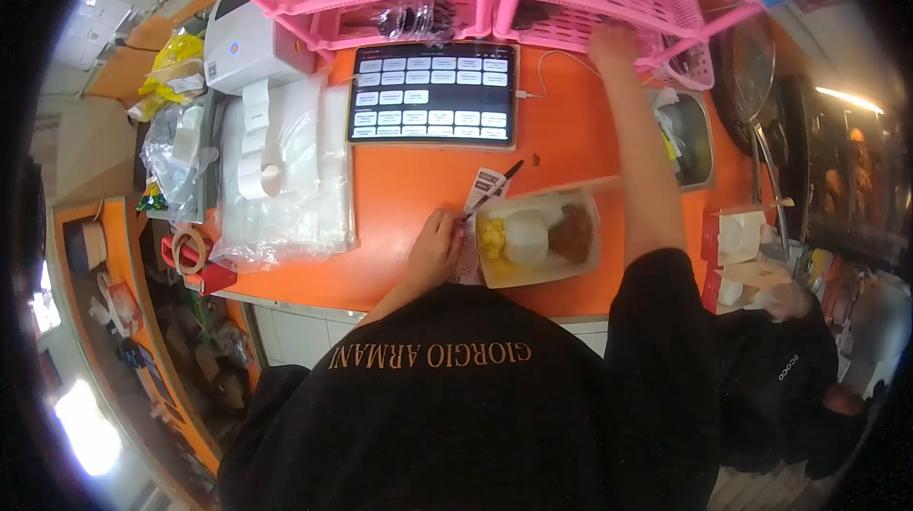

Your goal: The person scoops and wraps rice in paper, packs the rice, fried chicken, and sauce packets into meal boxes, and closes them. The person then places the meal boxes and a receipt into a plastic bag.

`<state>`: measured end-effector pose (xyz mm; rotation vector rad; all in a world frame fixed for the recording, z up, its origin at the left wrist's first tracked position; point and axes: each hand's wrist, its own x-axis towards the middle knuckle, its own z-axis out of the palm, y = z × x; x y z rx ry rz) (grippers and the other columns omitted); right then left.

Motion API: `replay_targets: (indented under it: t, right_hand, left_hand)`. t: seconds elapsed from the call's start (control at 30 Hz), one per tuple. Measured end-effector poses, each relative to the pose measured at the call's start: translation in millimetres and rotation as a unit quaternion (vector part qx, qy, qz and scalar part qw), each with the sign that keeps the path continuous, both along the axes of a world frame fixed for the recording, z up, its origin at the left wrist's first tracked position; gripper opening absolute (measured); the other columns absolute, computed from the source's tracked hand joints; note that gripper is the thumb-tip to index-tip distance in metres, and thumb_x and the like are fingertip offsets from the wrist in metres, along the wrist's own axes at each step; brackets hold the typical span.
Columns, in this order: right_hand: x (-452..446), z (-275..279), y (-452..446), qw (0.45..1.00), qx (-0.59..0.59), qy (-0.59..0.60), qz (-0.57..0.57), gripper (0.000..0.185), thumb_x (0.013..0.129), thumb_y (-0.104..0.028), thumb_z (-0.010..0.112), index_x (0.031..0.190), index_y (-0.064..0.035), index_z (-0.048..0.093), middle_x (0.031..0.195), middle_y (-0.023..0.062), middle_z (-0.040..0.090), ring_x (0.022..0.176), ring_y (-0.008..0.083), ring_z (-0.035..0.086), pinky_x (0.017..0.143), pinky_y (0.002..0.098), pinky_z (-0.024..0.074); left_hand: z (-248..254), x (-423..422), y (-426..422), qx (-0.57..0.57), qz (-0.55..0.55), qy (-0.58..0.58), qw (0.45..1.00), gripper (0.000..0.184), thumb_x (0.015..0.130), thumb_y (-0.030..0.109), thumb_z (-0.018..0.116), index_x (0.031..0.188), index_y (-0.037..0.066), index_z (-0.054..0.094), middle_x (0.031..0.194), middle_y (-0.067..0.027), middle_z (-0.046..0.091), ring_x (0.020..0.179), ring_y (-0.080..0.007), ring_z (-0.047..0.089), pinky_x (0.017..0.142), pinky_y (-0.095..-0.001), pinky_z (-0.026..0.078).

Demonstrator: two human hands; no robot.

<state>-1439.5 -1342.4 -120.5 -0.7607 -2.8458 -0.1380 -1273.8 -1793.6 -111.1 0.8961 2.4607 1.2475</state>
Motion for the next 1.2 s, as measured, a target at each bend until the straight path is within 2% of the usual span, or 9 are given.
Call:
replay_targets:
  t: [0.2,0.33,0.5,0.57,0.67,0.77,0.83,1.03,1.2]
  right_hand:
    - [6,29,19,0.989,-0.019,-0.148,-0.005,0.025,0.081,-0.018,0.053,0.093,-0.0022,0.067,0.095,0.0258,0.065,0.097,0.0347,0.063,0.082,0.0461,0.0510]
    - [53,60,-5,0.989,-0.087,0.069,0.099,0.017,0.081,-0.010,0.061,0.097,-0.0037,0.064,0.089,0.0166,0.068,0.088,0.0298,0.066,0.079,0.0357,0.0503]
    - [178,167,-129,0.892,-0.290,0.289,0.189,0.014,0.090,-0.009,0.058,0.099,0.0009,0.061,0.085,0.0050,0.063,0.077,0.0148,0.061,0.072,0.0277,0.0481]
    - [231,172,-152,0.787,-0.550,0.243,0.136,0.011,0.087,-0.006,0.060,0.097,-0.0013,0.060,0.094,0.0050,0.059,0.077,0.0102,0.059,0.071,0.0270,0.0483]
    - [243,189,-189,0.894,-0.302,0.088,0.320,0.018,0.079,-0.003,0.063,0.097,-0.0022,0.061,0.093,0.0093,0.060,0.084,0.0243,0.061,0.077,0.0326,0.0485]
    - [223,215,-215,0.902,-0.306,0.093,0.289,0.019,0.078,-0.003,0.063,0.097,-0.0014,0.061,0.094,0.0118,0.060,0.090,0.0311,0.059,0.080,0.0346,0.0472]
    - [190,240,-222,0.894,-0.287,0.133,0.317,0.018,0.079,-0.003,0.063,0.096,-0.0007,0.061,0.093,0.0121,0.060,0.088,0.0309,0.059,0.079,0.0350,0.0472]
    - [3,306,-238,0.873,-0.086,0.261,0.402,0.011,0.086,-0.010,0.053,0.085,-0.0013,0.060,0.085,0.0154,0.056,0.084,0.0337,0.058,0.072,0.0411,0.0469]
    - [-172,298,-211,0.933,0.174,0.088,0.301,0.015,0.081,-0.010,0.054,0.083,-0.0058,0.068,0.085,0.0158,0.066,0.083,0.0315,0.066,0.070,0.0416,0.0537]
  left_hand:
    - [4,-1,-7,0.042,0.009,-0.085,0.995,0.019,0.086,0.003,0.050,0.104,-0.004,0.052,0.096,-0.0218,0.050,0.089,-0.0389,0.052,0.077,-0.0438,0.045]
    - [7,-9,-19,0.120,0.053,-0.102,0.986,0.022,0.083,-0.005,0.043,0.103,-0.003,0.052,0.092,-0.0192,0.052,0.084,-0.0346,0.054,0.076,-0.0380,0.046]
    - [27,-21,-23,0.196,0.112,-0.131,0.965,0.026,0.082,-0.008,0.039,0.103,-0.002,0.052,0.091,-0.0151,0.055,0.084,-0.0247,0.055,0.076,-0.0323,0.045]
    - [32,-32,-18,0.202,0.115,-0.109,0.966,0.025,0.082,-0.008,0.039,0.104,-0.002,0.052,0.092,-0.0142,0.055,0.085,-0.0222,0.055,0.077,-0.0310,0.045]
    - [38,-37,-12,0.238,0.112,-0.074,0.962,0.021,0.085,-0.004,0.043,0.104,-0.002,0.052,0.093,-0.0142,0.056,0.088,-0.0233,0.056,0.079,-0.0305,0.044]
    - [60,-38,-5,0.213,0.071,-0.064,0.972,0.021,0.088,0.002,0.050,0.108,-0.002,0.052,0.099,-0.0150,0.057,0.094,-0.0256,0.057,0.081,-0.0328,0.044]
    - [73,-32,1,0.161,-0.020,0.094,0.982,0.027,0.088,0.009,0.056,0.112,0.000,0.053,0.104,-0.0157,0.058,0.099,-0.0288,0.057,0.084,-0.0363,0.045]
    - [85,-18,13,0.146,-0.121,0.057,0.980,0.024,0.084,0.007,0.059,0.108,0.002,0.058,0.102,-0.0129,0.060,0.094,-0.0308,0.059,0.084,-0.0384,0.048]
    - [83,-14,14,0.182,-0.089,0.086,0.976,0.024,0.083,0.007,0.059,0.106,0.003,0.059,0.100,-0.0117,0.060,0.091,-0.0297,0.060,0.080,-0.0378,0.050]
